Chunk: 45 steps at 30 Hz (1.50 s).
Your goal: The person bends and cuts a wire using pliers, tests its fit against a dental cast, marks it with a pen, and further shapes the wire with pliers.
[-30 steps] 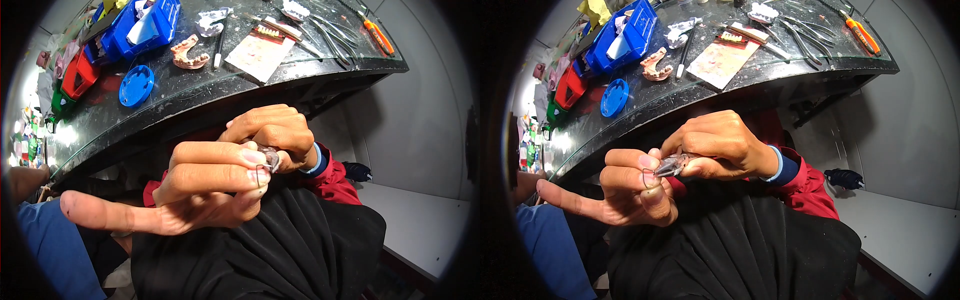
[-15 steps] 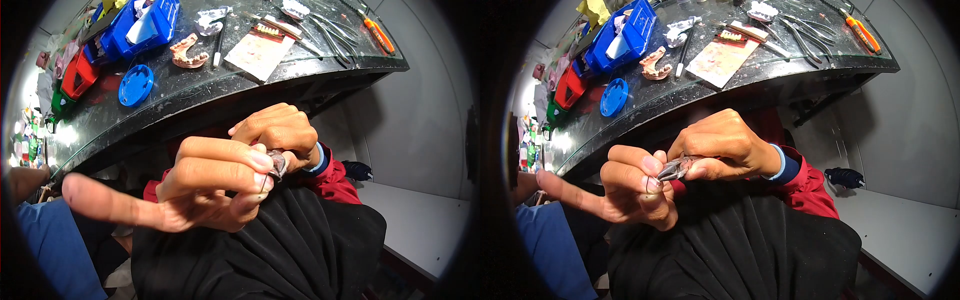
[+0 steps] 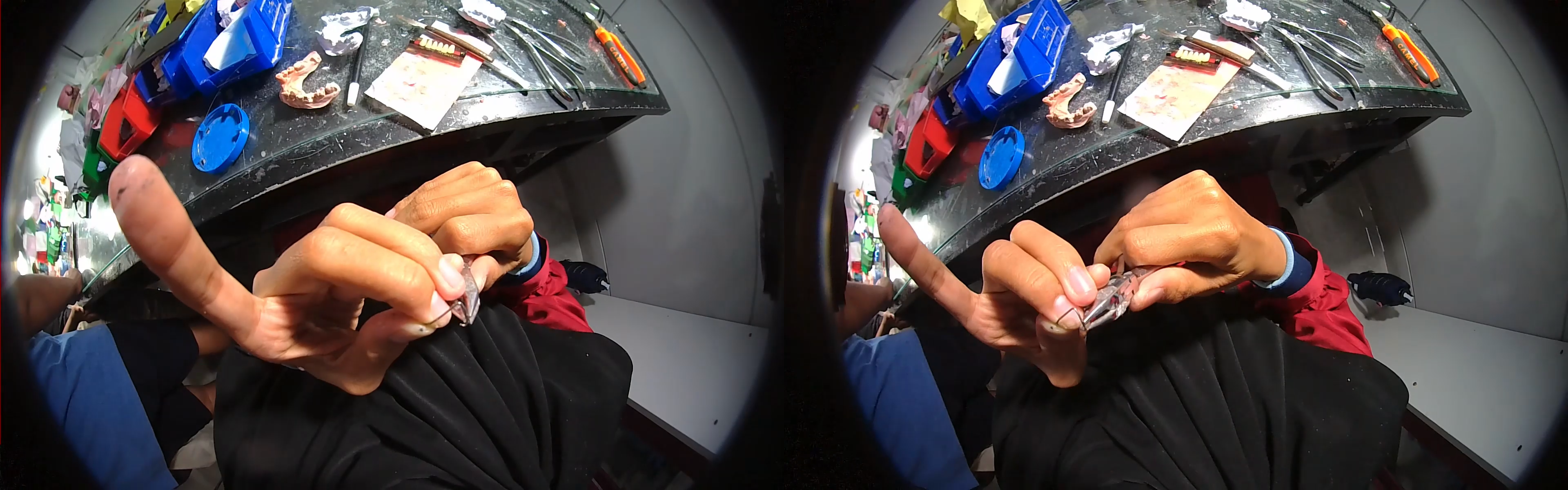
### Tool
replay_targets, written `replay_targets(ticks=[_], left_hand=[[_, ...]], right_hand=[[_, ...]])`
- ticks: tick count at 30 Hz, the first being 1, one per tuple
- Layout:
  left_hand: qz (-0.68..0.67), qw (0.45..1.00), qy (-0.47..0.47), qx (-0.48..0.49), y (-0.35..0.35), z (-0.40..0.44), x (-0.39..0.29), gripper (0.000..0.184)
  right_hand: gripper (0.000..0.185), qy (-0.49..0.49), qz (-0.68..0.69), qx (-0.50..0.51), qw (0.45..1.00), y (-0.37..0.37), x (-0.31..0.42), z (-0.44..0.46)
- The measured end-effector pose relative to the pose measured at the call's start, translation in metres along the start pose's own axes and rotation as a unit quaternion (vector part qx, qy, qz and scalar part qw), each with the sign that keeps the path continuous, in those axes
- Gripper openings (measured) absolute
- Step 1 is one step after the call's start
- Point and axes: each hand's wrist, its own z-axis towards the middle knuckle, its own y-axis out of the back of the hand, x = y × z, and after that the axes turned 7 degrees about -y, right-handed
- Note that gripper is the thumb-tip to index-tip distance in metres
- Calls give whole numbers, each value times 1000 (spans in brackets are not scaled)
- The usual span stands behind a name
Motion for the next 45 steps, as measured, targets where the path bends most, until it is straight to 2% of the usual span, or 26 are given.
replay_targets(ticks=[9, 14, 25, 30, 45], left_hand=[[-15, 997, 56, 41, 4, 15, -10, 107], [-38, 995, 91, 22, -4, 27, -17, 120], [-47, 998, 37, 7, -5, 10, -2, 111], [-45, 999, 19, 3, -7, 5, 3, 108], [-46, 999, 21, 0, -6, 3, 4, 96]], right_hand=[[38, 3, -33, -2, 999, 1, 0, -2], [39, 12, -71, -28, 997, 0, -2, -4], [43, 20, -97, -40, 994, -1, -3, -7], [44, 54, -109, -89, 989, -9, -9, -6], [43, 28, -119, -59, 991, -2, -3, -9]])
